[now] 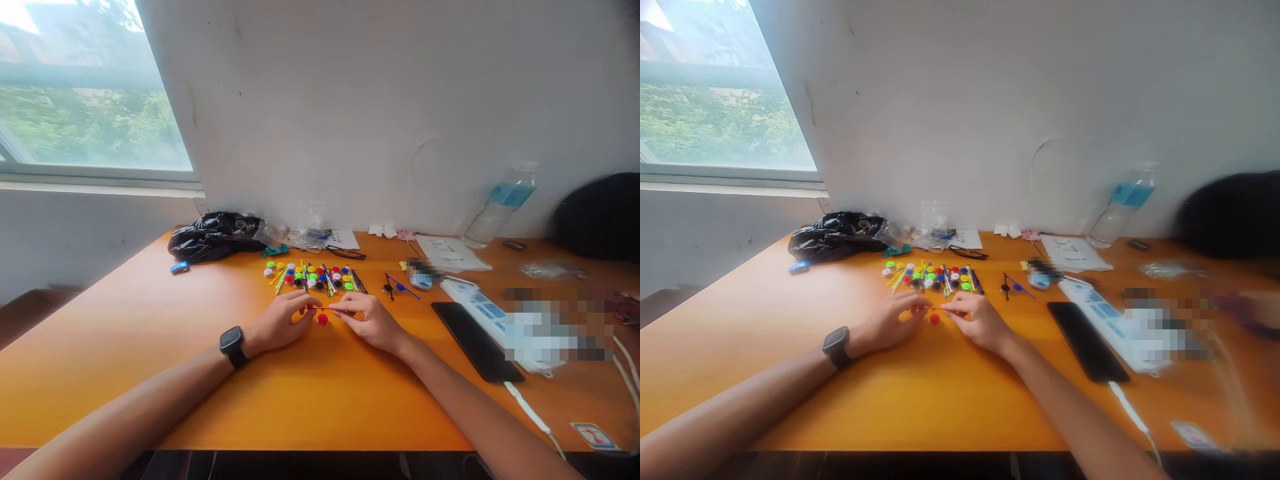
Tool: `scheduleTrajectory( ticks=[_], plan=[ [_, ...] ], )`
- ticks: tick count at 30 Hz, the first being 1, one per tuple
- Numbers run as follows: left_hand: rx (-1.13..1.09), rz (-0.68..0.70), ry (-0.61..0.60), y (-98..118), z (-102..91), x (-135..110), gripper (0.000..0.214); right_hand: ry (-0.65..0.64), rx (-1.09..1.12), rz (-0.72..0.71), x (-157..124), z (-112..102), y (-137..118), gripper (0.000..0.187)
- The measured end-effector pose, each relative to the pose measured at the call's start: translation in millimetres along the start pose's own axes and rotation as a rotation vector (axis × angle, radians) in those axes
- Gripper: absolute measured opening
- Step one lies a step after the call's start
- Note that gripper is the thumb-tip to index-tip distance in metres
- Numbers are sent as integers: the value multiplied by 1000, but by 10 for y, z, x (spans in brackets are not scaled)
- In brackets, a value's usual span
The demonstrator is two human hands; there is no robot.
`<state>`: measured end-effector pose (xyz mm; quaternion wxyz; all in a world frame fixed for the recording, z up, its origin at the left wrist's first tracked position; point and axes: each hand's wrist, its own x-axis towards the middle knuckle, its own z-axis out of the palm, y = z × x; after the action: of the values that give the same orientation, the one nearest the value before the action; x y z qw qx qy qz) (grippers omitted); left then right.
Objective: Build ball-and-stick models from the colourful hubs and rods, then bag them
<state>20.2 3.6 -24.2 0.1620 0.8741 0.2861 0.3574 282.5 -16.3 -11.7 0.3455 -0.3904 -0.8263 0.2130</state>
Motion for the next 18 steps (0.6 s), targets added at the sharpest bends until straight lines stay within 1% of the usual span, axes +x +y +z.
scheduleTrajectory(
  ticks=[4,10,15,18],
  plan=[
    [25,3,-70,-16,16,-12,25,-39,-20,-29,-17,-8,57,24],
    [32,34,-153,-3,9,-4,27,-105,-39,-46,-30,-26,79,29],
    [9,46,-147,1,-14,-3,30,-139,-86,-38,-23,-25,84,29],
    [11,45,-133,-6,-14,-3,29,-134,-93,-31,-27,-37,81,32]
  ],
)
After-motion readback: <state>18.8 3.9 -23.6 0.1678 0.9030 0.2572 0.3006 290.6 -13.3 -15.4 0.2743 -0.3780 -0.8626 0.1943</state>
